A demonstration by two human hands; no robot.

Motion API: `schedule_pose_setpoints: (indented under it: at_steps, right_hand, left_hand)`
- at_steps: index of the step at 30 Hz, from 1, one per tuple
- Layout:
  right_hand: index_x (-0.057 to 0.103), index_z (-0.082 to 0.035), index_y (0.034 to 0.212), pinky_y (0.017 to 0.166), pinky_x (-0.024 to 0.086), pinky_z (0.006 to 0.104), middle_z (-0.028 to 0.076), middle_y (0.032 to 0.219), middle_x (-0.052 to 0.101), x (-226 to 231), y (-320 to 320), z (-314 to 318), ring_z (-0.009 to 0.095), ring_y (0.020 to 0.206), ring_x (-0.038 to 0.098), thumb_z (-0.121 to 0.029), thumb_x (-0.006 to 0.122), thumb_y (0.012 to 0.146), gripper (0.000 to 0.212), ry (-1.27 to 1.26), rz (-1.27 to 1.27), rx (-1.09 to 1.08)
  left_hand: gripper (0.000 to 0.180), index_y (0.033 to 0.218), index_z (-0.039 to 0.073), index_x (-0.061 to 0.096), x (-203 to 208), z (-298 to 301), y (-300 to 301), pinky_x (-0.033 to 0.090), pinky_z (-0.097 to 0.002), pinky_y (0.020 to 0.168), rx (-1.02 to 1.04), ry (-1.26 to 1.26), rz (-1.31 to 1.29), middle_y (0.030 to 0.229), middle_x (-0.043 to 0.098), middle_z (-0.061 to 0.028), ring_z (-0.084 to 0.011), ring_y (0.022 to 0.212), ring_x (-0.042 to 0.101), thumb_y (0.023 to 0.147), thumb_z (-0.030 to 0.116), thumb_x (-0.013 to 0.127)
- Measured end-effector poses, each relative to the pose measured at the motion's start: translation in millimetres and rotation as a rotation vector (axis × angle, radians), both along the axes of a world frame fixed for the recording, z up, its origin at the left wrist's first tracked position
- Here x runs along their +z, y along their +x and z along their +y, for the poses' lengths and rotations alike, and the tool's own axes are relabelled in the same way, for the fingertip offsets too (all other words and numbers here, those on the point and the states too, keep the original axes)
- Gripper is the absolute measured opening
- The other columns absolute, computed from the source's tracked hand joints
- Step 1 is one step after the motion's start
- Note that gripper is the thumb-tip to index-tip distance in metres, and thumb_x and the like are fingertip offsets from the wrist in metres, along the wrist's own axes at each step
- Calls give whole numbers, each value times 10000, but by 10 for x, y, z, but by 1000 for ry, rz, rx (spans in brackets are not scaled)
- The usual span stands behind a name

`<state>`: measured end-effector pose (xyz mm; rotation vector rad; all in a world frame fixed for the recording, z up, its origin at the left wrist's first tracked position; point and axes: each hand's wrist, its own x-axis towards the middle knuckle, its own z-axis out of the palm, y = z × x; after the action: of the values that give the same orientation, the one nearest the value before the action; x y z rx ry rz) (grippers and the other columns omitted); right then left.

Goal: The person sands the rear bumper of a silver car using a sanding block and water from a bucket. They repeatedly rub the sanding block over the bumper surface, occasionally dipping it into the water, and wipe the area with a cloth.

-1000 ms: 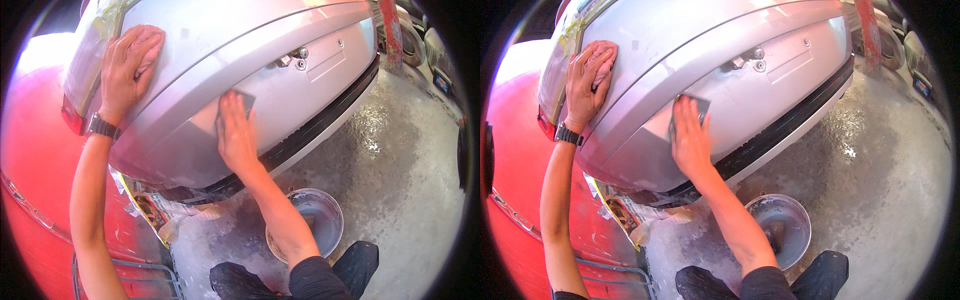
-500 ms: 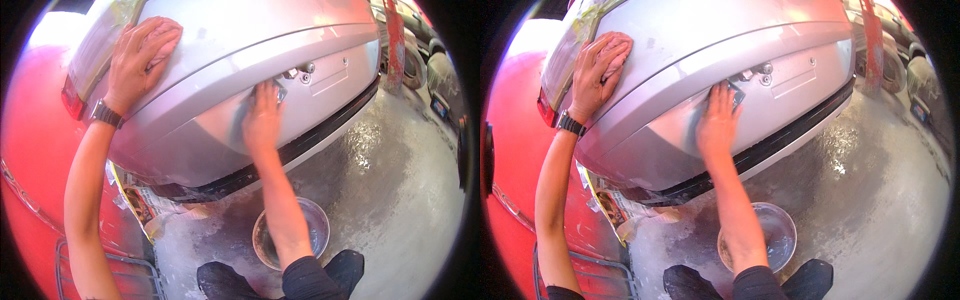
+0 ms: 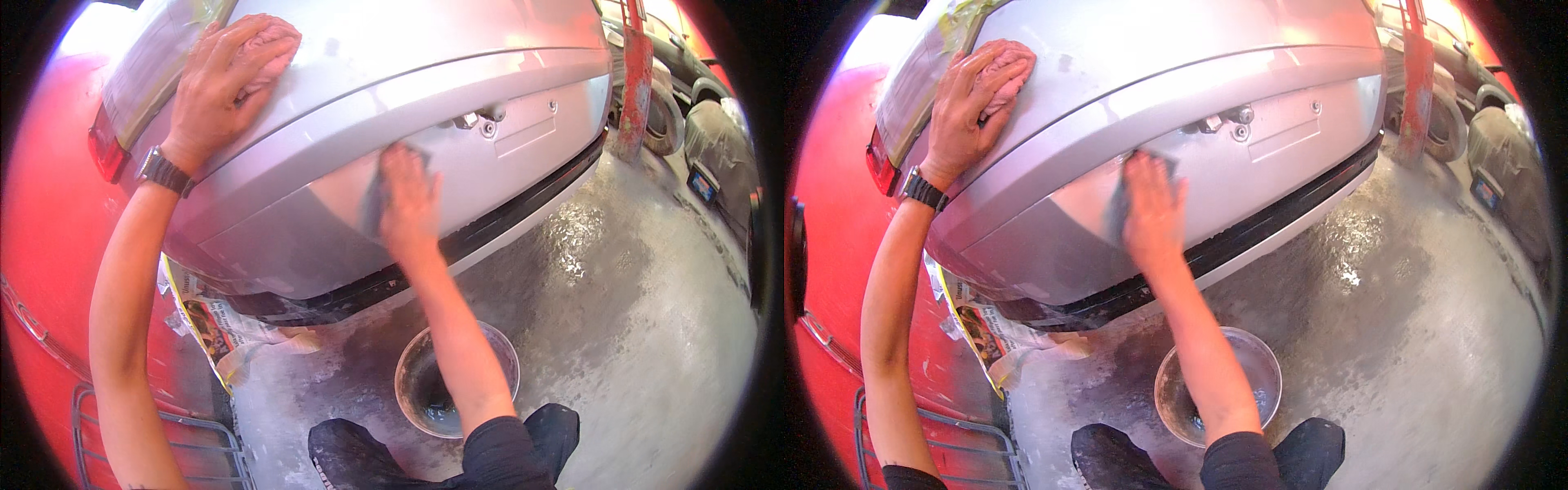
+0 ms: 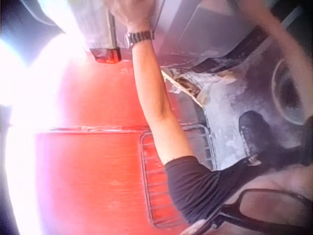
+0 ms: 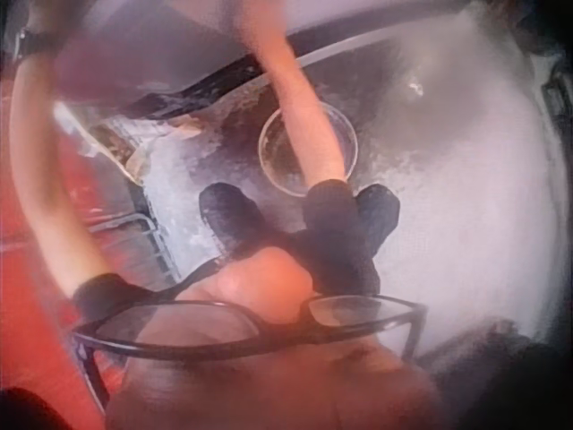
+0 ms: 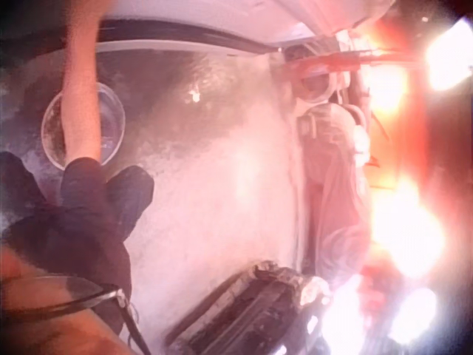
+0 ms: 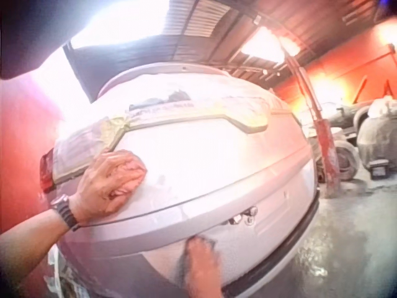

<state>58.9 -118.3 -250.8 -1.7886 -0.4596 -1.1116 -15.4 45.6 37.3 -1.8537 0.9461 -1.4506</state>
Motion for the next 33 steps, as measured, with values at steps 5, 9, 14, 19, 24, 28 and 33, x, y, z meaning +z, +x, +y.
schedule_pose_setpoints:
  at_steps: [5,9,14,19,24,28,33]
  right_hand:
    - [507,-63,1588,1234,250,731,173,1706,418,122,19,20,411,1585,376,-83,640,964,638,71,38,-40]
    - [506,-57,1592,1219,274,737,194,1690,436,108,126,-116,429,1563,401,-134,576,1011,591,-68,-5,-102]
    - [513,-66,1583,1209,279,752,135,1687,463,176,-165,222,409,1548,432,-92,511,1014,570,136,49,-47]
    - [513,-13,1567,1208,250,773,181,1678,453,62,219,-273,476,1534,418,-56,510,1003,566,-24,21,-163]
    - [518,2,1559,1229,242,744,216,1677,440,174,144,-101,420,1555,414,-41,534,988,573,89,67,-177]
    - [516,-3,1560,1240,250,721,225,1683,429,95,110,12,425,1576,386,-73,576,978,589,127,-39,-41]
    - [479,27,1572,1232,257,726,219,1692,418,113,-519,263,423,1588,363,-152,581,1038,572,58,-29,215]
  left_hand:
    - [456,1382,258,732,-41,-73,79,401,-557,1237,-6,0,2,1478,650,-68,-313,1372,601,937,162,754]
    - [465,1405,255,718,-15,-50,25,378,-566,1246,36,30,-6,1497,634,-75,-312,1401,576,947,178,737]
    - [458,1414,255,713,-24,-49,53,357,-570,1255,54,38,-4,1509,620,-83,-312,1425,554,959,205,734]
    - [467,1418,257,711,-34,-7,59,356,-575,1257,47,48,7,1511,618,-81,-309,1423,553,954,204,735]
    - [474,1418,258,709,-2,-3,77,360,-570,1255,18,46,7,1506,625,-74,-307,1413,560,948,197,733]
    - [478,1418,272,709,-5,-74,96,364,-563,1255,-2,46,9,1505,629,-69,-305,1408,566,946,202,735]
    - [484,1418,279,710,-7,11,58,367,-565,1250,23,45,-3,1509,628,-66,-305,1412,566,941,206,743]
